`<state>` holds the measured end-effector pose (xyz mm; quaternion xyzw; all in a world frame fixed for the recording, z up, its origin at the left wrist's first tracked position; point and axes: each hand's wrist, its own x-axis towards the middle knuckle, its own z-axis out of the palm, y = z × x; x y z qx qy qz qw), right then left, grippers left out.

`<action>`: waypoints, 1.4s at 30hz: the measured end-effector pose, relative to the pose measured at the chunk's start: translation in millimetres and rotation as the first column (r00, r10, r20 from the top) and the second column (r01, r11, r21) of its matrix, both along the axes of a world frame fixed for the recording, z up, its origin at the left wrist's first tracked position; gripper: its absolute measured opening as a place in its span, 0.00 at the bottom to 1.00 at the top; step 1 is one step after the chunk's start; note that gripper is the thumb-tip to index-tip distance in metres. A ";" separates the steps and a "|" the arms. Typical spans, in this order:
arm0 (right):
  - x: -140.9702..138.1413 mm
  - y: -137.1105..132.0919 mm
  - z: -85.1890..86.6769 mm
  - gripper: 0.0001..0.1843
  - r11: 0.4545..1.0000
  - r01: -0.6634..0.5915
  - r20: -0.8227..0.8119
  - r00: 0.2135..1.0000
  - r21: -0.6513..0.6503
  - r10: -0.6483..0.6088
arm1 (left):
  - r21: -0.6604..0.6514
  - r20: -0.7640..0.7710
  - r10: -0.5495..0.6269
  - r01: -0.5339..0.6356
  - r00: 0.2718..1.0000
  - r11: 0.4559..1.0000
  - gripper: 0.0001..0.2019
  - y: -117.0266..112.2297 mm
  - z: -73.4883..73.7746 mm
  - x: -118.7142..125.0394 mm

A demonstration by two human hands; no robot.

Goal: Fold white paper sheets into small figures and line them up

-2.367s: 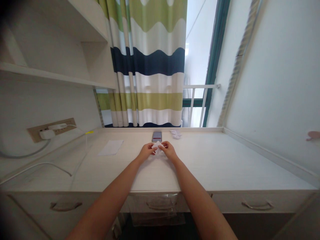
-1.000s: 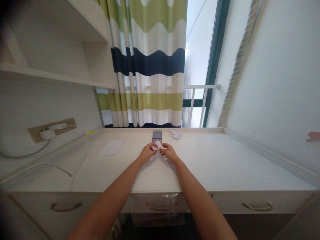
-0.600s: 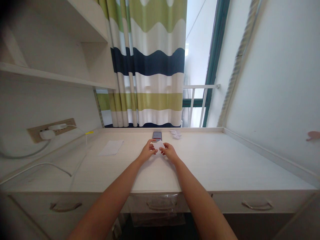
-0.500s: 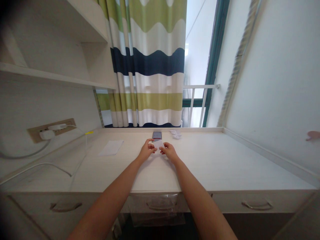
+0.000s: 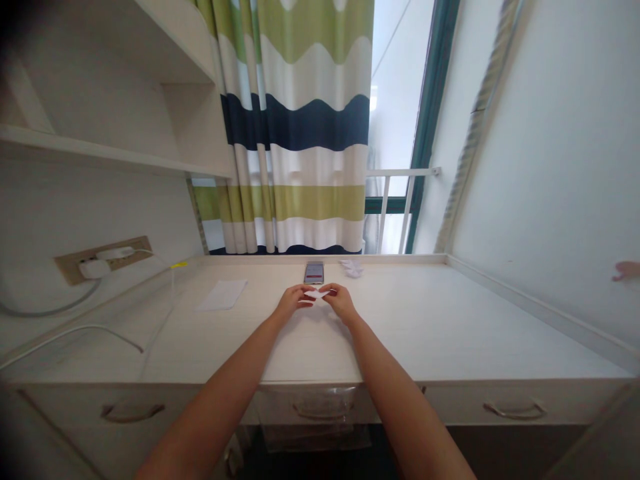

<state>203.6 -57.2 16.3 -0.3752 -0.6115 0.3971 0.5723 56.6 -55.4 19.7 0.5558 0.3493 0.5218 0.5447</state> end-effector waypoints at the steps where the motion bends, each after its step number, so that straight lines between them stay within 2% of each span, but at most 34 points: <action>1: -0.2 0.2 -0.2 0.08 1.000 -0.008 -0.004 1.000 0.009 0.008 | -0.002 0.030 -0.001 0.001 1.000 1.000 0.09 -0.5 0.9 -0.5; 3: -1.0 0.5 -0.5 0.08 0.999 -0.030 -0.011 0.999 0.027 0.030 | -0.001 0.060 0.012 -0.012 0.998 1.000 0.10 -0.3 0.9 -0.9; 6: -2.0 1.8 -2.1 0.07 0.999 -0.038 0.026 0.999 0.028 0.037 | 0.029 0.026 0.059 -0.060 0.998 0.998 0.09 2.8 -3.0 -0.2; 12: -3.6 4.0 -8.3 0.11 0.994 0.065 0.183 0.980 0.093 -0.081 | 0.097 -0.097 0.093 -0.084 0.991 0.992 0.06 9.2 -9.4 1.3; 17: -2.6 4.3 -10.9 0.08 0.993 0.051 0.244 0.967 0.106 -0.076 | 0.136 -0.155 0.109 -0.088 0.982 0.987 0.08 6.4 -6.8 2.0; 23: 0.0 10.0 -15.5 0.07 0.986 0.089 0.243 0.962 0.144 -0.122 | 0.147 -0.209 0.105 -0.075 0.972 0.986 0.12 6.7 -7.0 3.3; 32: -3.0 8.8 -11.7 0.10 0.996 0.043 0.187 0.981 0.084 -0.058 | 0.274 -0.273 0.209 -0.132 0.939 0.953 0.10 10.3 -12.0 0.5; 38: -0.9 15.0 -16.2 0.13 0.995 0.070 0.152 0.985 0.077 -0.081 | 0.303 -0.281 0.159 -0.070 0.947 0.951 0.07 7.6 -10.6 1.5; 42: -0.3 16.8 -18.4 0.15 0.996 0.034 0.146 0.988 0.079 -0.046 | 0.333 -0.257 0.126 -0.035 0.958 0.942 0.08 6.4 -11.2 1.6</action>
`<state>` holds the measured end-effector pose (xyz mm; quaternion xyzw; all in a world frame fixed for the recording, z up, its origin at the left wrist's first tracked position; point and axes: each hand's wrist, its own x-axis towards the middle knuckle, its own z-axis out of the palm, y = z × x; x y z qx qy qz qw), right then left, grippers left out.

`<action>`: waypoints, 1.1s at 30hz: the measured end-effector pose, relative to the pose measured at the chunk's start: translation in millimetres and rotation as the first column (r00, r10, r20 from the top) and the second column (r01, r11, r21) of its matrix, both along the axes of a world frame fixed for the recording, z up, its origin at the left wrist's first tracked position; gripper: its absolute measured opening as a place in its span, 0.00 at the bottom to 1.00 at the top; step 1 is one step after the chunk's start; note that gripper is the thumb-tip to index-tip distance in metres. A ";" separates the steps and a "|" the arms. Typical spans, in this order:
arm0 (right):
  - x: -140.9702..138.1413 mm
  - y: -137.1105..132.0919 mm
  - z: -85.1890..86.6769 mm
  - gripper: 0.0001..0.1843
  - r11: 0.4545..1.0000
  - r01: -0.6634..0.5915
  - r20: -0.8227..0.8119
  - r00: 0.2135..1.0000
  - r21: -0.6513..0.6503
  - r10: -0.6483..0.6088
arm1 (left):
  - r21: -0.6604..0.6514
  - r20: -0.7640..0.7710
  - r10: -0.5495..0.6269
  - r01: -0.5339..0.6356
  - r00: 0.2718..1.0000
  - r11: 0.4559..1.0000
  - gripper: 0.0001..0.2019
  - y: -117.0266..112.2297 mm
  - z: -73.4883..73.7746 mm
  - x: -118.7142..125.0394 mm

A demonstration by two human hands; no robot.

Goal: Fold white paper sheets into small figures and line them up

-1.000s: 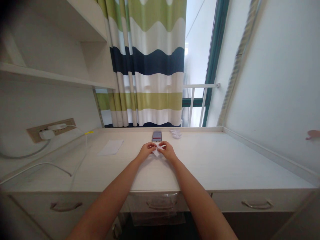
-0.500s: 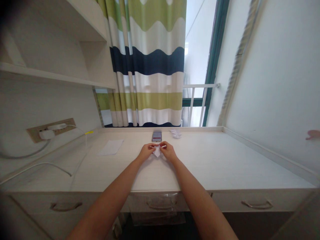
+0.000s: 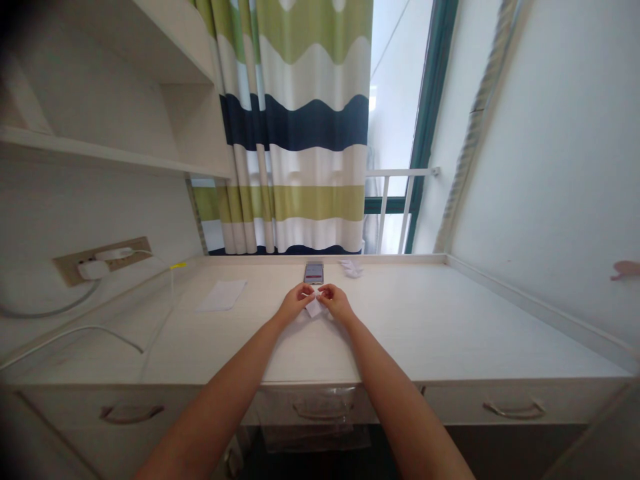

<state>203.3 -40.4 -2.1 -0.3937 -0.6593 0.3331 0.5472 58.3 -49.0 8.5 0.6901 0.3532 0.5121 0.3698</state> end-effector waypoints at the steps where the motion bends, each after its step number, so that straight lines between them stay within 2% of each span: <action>1: -0.3 -0.5 0.5 0.15 1.000 -0.012 -0.001 1.000 -0.008 0.012 | 0.010 0.004 0.001 -0.001 1.000 1.000 0.09 0.3 -0.5 -0.2; 5: -2.1 -5.0 5.8 0.14 0.995 -0.048 -0.002 0.999 -0.084 0.048 | 0.051 0.018 0.013 -0.014 1.000 0.999 0.09 3.0 -2.2 -1.4; 8: -1.9 -7.7 9.8 0.14 0.995 -0.044 0.023 0.999 -0.088 0.046 | 0.044 0.038 0.002 -0.003 0.999 0.999 0.09 3.5 -2.2 -1.0; 15: -0.1 -8.3 13.0 0.12 0.999 -0.015 -0.055 0.998 -0.041 0.012 | -0.175 0.031 -0.089 0.093 0.996 0.980 0.10 0.4 -0.5 1.8; 21: -1.3 -14.3 14.4 0.13 0.983 -0.047 -0.015 0.999 -0.179 0.045 | -0.138 0.074 0.002 0.008 0.997 0.990 0.10 3.1 1.5 -0.8; 28: 1.0 -7.6 11.4 0.11 0.992 -0.008 -0.007 1.000 -0.127 0.007 | -0.202 0.180 0.009 0.027 0.984 0.979 0.13 -0.2 4.5 1.0; 33: 3.9 -9.8 14.6 0.16 0.990 -0.019 -0.123 0.992 -0.138 0.001 | -0.204 0.231 -0.008 0.057 0.973 0.977 0.16 -3.2 8.4 -0.1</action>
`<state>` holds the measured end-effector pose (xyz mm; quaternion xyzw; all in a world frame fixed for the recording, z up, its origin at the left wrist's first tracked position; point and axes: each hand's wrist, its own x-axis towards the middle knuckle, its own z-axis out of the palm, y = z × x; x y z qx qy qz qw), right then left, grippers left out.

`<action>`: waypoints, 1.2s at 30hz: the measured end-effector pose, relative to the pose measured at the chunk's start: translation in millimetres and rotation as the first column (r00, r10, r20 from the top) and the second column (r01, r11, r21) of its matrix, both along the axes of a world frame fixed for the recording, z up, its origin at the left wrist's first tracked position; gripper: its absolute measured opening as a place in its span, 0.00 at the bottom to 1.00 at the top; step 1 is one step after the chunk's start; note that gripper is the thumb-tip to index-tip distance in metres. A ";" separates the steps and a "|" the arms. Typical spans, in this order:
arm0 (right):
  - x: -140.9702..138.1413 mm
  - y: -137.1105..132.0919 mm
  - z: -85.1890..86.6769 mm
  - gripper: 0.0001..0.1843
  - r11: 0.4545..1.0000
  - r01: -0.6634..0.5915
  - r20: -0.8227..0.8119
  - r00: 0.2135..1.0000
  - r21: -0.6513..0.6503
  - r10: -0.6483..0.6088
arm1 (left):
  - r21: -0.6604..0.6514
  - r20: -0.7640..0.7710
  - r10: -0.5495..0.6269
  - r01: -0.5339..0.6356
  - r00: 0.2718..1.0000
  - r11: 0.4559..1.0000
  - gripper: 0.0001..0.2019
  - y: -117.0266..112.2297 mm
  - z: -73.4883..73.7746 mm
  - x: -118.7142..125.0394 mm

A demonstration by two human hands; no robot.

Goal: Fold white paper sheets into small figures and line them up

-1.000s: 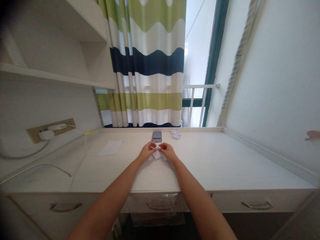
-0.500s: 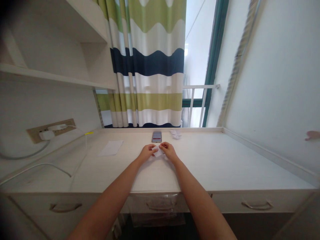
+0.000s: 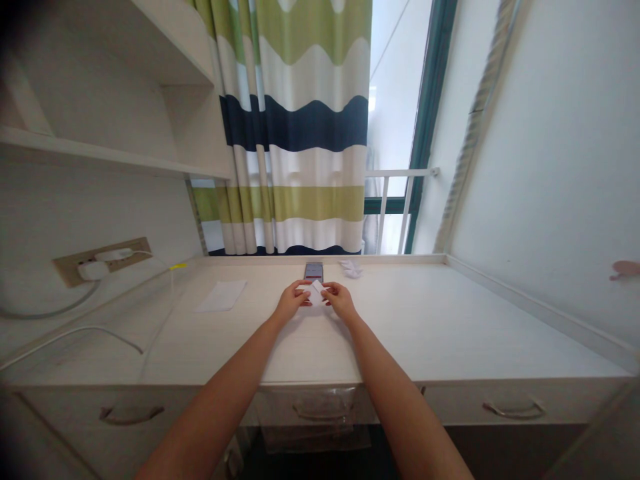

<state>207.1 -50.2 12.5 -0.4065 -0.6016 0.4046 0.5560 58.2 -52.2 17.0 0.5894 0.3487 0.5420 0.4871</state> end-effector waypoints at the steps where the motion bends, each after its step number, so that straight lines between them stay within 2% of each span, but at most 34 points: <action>1: 0.4 -1.1 1.0 0.17 1.000 -0.007 -0.023 1.000 -0.003 0.007 | -0.002 0.009 0.006 -0.006 1.000 1.000 0.15 -0.2 0.5 -0.5; 12: 0.9 -4.0 6.7 0.16 1.000 0.000 -0.092 0.996 0.031 0.003 | -0.046 0.088 -0.013 0.017 0.996 0.999 0.20 -2.1 3.7 -0.9; 20: 1.6 -4.2 7.0 0.11 0.997 0.083 -0.061 0.995 0.008 -0.082 | -0.047 0.109 -0.055 0.061 0.992 0.997 0.20 -5.3 4.3 -2.1; 28: 1.8 -10.5 8.5 0.14 0.999 -0.030 -0.057 0.998 -0.026 0.029 | -0.058 0.109 -0.004 0.010 0.994 0.998 0.16 3.8 -0.3 -3.3; 36: 1.4 -8.4 7.1 0.14 0.999 -0.052 -0.013 0.999 -0.005 0.052 | -0.057 0.105 -0.038 0.044 0.994 0.997 0.14 1.7 0.5 -3.7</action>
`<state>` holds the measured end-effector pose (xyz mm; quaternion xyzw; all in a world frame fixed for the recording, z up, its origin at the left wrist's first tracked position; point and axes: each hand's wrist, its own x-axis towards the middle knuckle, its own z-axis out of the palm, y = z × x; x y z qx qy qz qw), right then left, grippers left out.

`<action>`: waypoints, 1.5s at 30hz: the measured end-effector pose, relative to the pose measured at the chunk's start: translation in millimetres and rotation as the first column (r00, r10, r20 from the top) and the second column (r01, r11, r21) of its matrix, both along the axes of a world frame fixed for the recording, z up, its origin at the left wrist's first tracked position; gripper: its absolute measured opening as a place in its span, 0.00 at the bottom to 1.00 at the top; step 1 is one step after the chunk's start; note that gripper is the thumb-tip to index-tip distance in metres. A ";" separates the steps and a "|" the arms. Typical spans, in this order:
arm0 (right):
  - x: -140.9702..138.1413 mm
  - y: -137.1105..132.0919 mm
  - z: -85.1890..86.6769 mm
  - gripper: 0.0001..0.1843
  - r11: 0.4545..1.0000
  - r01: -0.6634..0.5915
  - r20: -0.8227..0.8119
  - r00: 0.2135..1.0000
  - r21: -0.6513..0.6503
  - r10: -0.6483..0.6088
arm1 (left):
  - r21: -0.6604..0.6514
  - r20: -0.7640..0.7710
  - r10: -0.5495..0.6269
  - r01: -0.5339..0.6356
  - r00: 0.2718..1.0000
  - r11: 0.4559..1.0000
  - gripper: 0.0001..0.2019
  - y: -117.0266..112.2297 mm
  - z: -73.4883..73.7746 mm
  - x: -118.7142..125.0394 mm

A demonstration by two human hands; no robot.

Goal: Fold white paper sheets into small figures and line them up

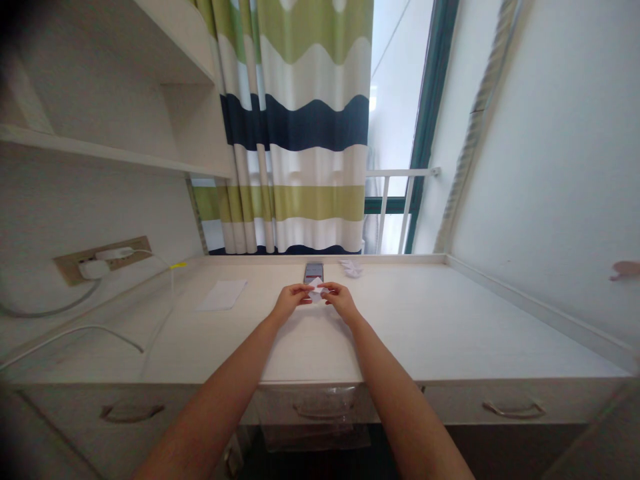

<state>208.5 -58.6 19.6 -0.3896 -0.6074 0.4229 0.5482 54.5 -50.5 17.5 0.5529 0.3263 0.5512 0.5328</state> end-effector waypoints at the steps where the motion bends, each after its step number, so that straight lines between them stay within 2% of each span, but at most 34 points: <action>1: 0.0 1.0 -0.5 0.14 1.000 0.005 -0.009 1.000 -0.002 -0.005 | 0.001 -0.002 -0.010 0.010 1.000 1.000 0.15 -0.8 0.3 -0.1; 5: 0.7 4.9 -3.4 0.11 0.999 0.041 -0.047 0.998 -0.017 -0.042 | 0.019 -0.056 -0.052 0.053 0.997 0.998 0.19 -2.1 -0.8 0.6; 9: 1.0 5.2 -4.0 0.09 0.998 0.063 -0.036 0.997 0.003 -0.063 | 0.011 -0.123 -0.038 0.039 0.992 0.999 0.14 -1.2 -2.1 2.0; 17: 0.4 2.7 0.0 0.09 0.997 0.073 -0.009 0.997 -0.027 -0.074 | 0.000 -0.123 0.029 -0.030 0.992 1.000 0.10 -5.9 4.5 2.1; 20: 1.4 3.1 -1.1 0.10 0.999 0.037 -0.043 0.998 -0.039 -0.039 | -0.020 -0.099 0.018 -0.020 0.995 1.000 0.10 -6.2 5.5 1.1; 26: 6.7 4.1 -5.1 0.12 0.983 -0.144 -0.171 0.977 -0.113 0.124 | -0.088 -0.064 -0.041 0.035 0.997 0.996 0.11 -6.0 6.0 -2.9; 29: 9.4 4.1 -4.9 0.13 0.974 -0.187 -0.186 0.969 -0.127 0.161 | -0.110 -0.058 -0.064 0.058 0.996 0.992 0.11 -6.7 6.0 -3.9; 38: 6.6 0.2 2.2 0.08 0.995 -0.083 -0.161 0.984 -0.045 0.075 | -0.153 0.007 -0.133 0.133 0.991 0.979 0.13 -9.0 6.2 -3.8; 45: 4.0 -4.0 6.1 0.08 0.995 -0.095 -0.169 0.982 -0.025 0.089 | -0.138 0.055 -0.111 0.118 0.992 0.983 0.10 -8.5 6.9 -4.3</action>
